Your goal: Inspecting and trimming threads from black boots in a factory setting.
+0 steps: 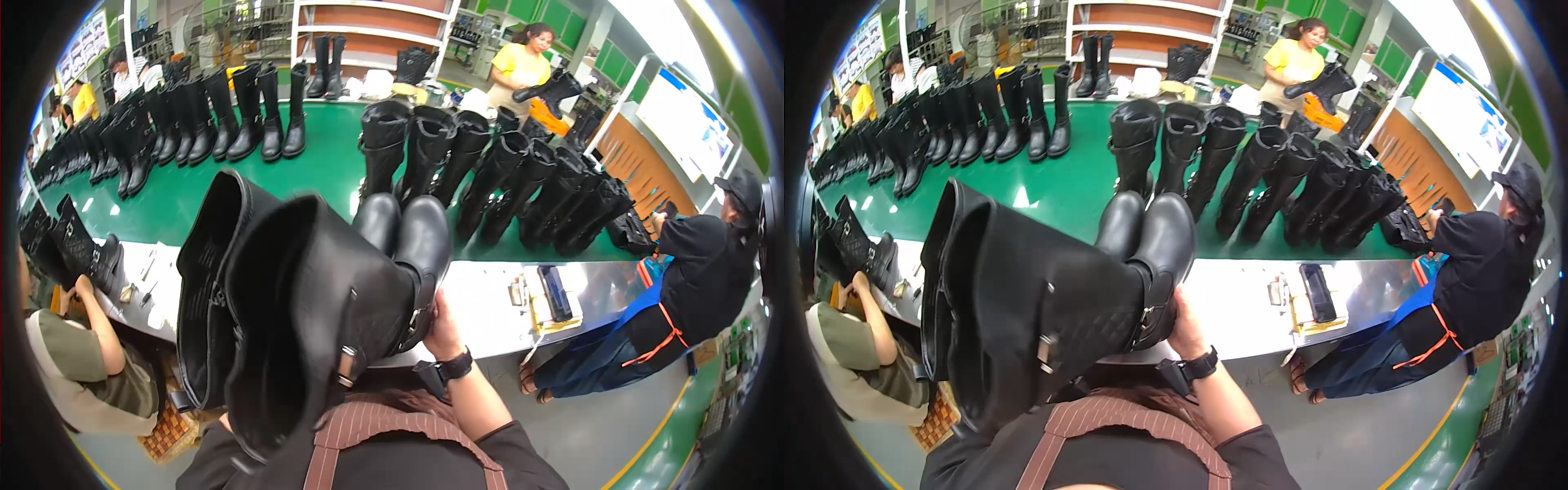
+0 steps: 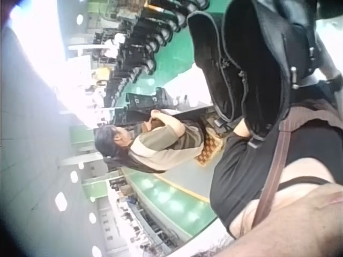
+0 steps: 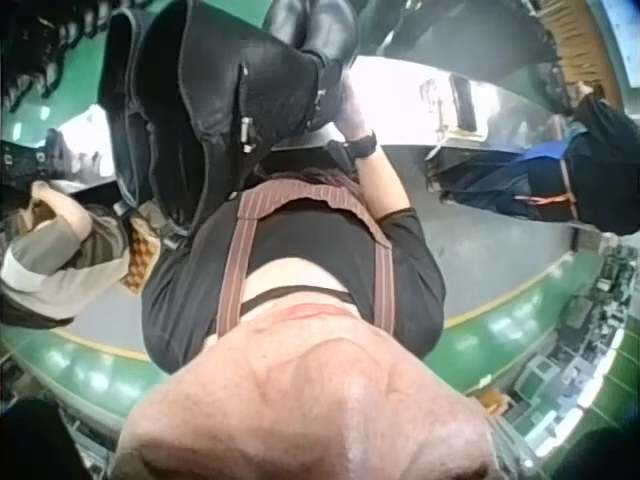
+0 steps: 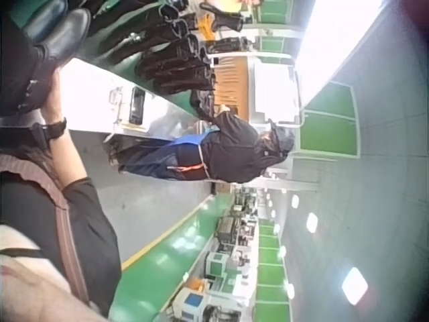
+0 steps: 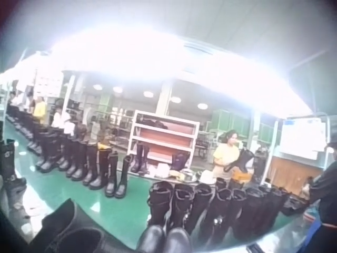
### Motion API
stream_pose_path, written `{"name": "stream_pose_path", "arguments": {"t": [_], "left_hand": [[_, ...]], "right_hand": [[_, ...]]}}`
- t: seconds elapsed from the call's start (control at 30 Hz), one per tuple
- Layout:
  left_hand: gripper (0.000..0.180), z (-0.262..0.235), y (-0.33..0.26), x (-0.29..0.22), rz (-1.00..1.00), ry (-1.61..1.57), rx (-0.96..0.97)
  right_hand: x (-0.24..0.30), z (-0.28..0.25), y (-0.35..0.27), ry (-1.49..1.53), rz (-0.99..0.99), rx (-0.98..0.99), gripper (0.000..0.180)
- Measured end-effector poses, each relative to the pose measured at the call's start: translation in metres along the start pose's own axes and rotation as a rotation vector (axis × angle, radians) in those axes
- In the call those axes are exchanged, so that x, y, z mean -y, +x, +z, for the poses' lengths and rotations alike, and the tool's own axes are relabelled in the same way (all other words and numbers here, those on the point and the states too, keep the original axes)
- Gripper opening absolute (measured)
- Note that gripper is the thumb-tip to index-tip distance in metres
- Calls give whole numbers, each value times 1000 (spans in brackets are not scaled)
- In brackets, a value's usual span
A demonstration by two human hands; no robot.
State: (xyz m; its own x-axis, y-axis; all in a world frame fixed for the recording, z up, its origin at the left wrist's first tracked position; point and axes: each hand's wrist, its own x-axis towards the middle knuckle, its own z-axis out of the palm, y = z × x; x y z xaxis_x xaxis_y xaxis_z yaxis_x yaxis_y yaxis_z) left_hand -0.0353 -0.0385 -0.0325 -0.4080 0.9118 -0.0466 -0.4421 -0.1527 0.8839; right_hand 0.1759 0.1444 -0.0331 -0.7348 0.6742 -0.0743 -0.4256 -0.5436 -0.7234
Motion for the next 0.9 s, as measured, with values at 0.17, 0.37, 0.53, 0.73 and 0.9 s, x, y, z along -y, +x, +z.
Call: {"name": "stream_pose_path", "arguments": {"t": [0.17, 0.37, 0.53, 0.73, 0.9], "left_hand": [[44, -1, 25, 5, -6, -154, 30], [54, 41, 44, 27, -205, -497, 230], [53, 45, 33, 18, -174, -591, 275], [56, 37, 35, 12, -282, -693, 260], [63, 32, 32, 8, -156, -582, 205]], "right_hand": [[2, -5, -11, 111, 43, -43, 52], [-11, -2, -22, 228, 24, 15, 50], [-15, -7, -23, 295, 73, -40, 48], [5, -4, -26, 309, 177, -21, 57], [22, 3, -49, 225, 55, 102, 56]]}}
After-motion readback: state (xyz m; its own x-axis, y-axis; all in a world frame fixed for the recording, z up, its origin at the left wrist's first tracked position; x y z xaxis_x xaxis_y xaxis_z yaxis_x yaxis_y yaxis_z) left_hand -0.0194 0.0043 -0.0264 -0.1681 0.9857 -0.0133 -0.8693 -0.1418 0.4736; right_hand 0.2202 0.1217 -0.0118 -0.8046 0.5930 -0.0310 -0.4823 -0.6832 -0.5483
